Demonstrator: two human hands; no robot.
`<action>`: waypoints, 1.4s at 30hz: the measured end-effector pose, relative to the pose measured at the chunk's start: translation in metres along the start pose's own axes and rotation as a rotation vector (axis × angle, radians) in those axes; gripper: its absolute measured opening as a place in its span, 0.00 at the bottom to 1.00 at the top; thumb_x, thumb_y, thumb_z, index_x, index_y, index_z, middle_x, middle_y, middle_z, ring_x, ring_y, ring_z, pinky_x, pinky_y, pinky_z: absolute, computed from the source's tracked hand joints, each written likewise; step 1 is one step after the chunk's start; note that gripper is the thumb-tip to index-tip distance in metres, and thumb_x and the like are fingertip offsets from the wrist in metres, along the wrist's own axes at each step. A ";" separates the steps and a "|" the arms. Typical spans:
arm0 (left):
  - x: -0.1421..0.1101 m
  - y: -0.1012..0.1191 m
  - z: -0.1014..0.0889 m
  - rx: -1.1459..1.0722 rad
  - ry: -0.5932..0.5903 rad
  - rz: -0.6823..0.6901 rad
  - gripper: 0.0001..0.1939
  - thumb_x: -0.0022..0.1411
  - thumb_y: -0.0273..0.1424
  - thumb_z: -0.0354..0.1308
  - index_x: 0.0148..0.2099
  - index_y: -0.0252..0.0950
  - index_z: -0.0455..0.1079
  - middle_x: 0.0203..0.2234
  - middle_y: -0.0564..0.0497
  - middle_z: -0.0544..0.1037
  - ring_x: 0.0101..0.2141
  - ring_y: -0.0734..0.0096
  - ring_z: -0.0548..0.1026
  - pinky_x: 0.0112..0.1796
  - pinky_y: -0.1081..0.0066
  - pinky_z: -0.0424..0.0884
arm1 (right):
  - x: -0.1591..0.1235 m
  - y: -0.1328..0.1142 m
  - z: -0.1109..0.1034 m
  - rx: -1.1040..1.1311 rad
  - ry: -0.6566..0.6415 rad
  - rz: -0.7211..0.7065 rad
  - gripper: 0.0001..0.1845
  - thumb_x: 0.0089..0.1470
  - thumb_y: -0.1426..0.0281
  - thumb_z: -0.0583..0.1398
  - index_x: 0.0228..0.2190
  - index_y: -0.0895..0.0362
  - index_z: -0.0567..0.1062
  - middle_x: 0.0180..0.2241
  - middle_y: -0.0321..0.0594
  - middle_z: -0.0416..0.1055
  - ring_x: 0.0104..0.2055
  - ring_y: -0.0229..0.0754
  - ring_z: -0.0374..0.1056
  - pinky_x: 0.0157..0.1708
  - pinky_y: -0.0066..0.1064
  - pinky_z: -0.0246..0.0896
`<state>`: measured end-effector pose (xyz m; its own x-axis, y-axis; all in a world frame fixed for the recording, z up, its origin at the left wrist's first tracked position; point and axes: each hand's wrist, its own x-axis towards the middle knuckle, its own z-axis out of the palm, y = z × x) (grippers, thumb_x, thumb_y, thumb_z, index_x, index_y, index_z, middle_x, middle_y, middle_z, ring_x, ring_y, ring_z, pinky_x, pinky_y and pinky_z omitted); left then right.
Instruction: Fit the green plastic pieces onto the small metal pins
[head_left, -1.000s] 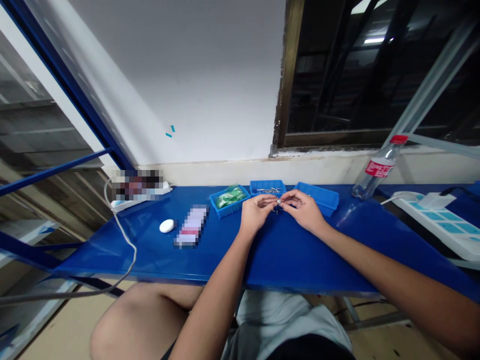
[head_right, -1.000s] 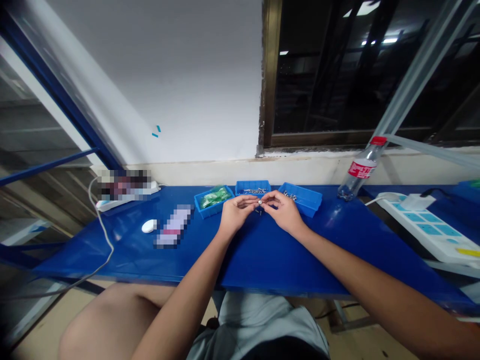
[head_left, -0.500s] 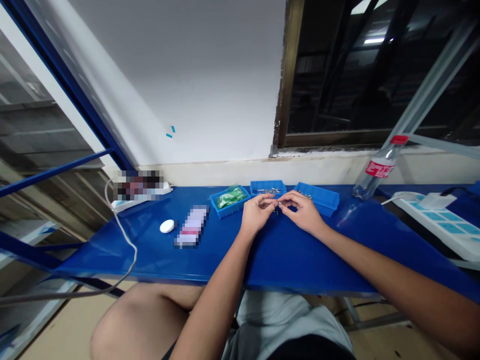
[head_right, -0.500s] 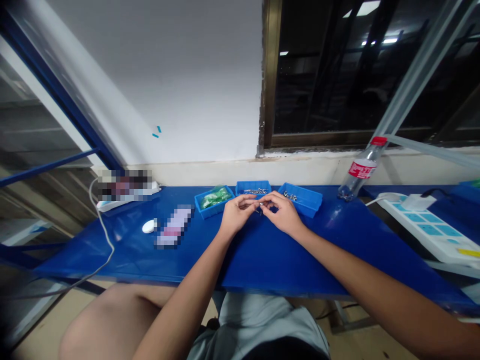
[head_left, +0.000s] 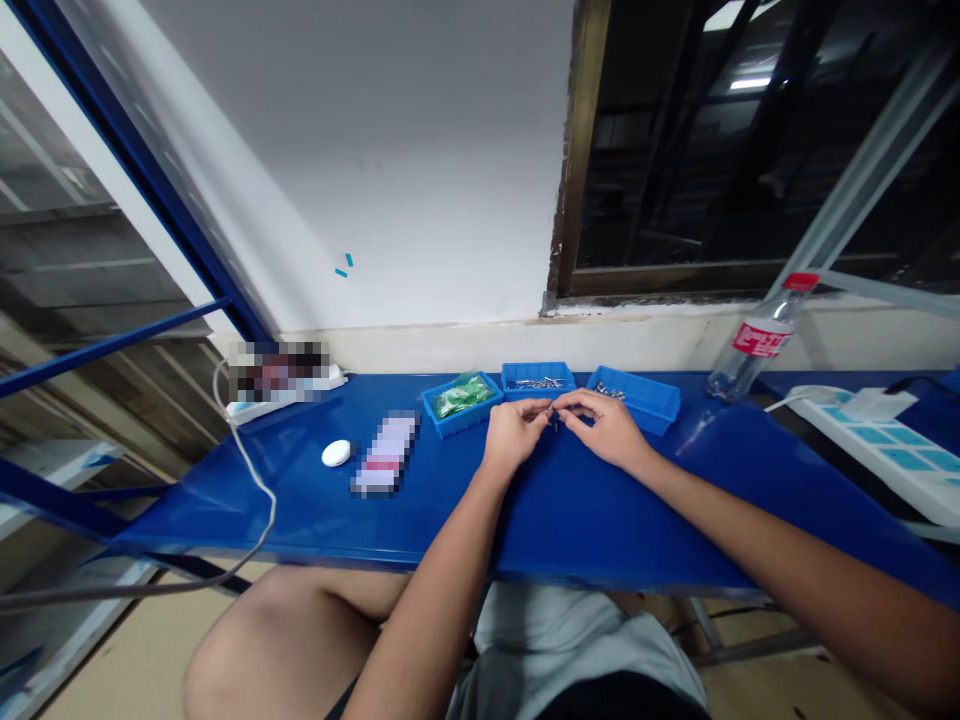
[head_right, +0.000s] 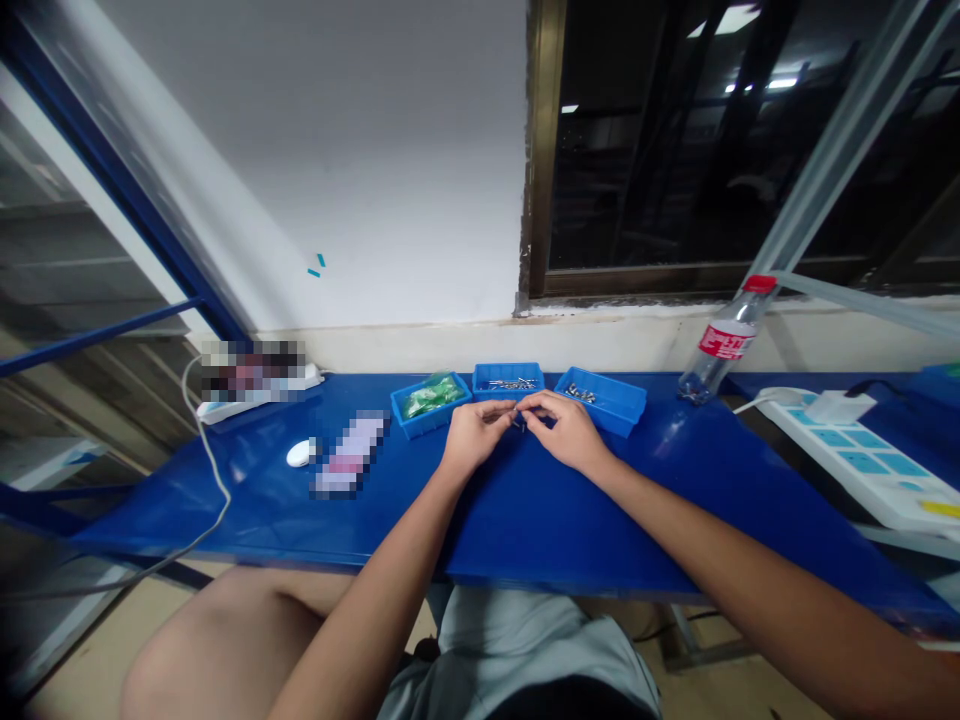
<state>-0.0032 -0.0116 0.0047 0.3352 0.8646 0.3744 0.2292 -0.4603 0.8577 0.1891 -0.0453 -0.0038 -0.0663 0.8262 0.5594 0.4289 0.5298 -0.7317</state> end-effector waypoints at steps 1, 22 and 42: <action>0.000 0.000 0.000 0.023 0.002 0.011 0.11 0.64 0.24 0.64 0.47 0.38 0.84 0.43 0.47 0.86 0.44 0.60 0.86 0.51 0.60 0.81 | 0.000 0.001 0.001 0.034 0.011 0.034 0.11 0.61 0.61 0.64 0.42 0.51 0.81 0.45 0.44 0.80 0.44 0.49 0.79 0.47 0.46 0.79; 0.005 -0.005 0.004 -0.418 -0.063 -0.036 0.16 0.61 0.30 0.69 0.51 0.31 0.78 0.43 0.40 0.86 0.45 0.58 0.85 0.50 0.60 0.81 | -0.001 -0.006 -0.006 -0.152 0.035 -0.138 0.12 0.61 0.66 0.62 0.47 0.50 0.78 0.41 0.43 0.77 0.39 0.48 0.75 0.44 0.44 0.75; 0.003 -0.014 -0.003 0.538 -0.222 0.216 0.16 0.67 0.20 0.56 0.48 0.39 0.82 0.47 0.48 0.85 0.48 0.62 0.82 0.54 0.65 0.75 | 0.008 0.007 -0.035 -0.735 0.052 -0.237 0.13 0.67 0.66 0.58 0.49 0.54 0.80 0.44 0.48 0.77 0.51 0.57 0.66 0.54 0.51 0.64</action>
<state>-0.0085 -0.0023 -0.0050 0.5946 0.7043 0.3879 0.5440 -0.7077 0.4509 0.2232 -0.0415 0.0088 -0.1965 0.6872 0.6994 0.8975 0.4133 -0.1539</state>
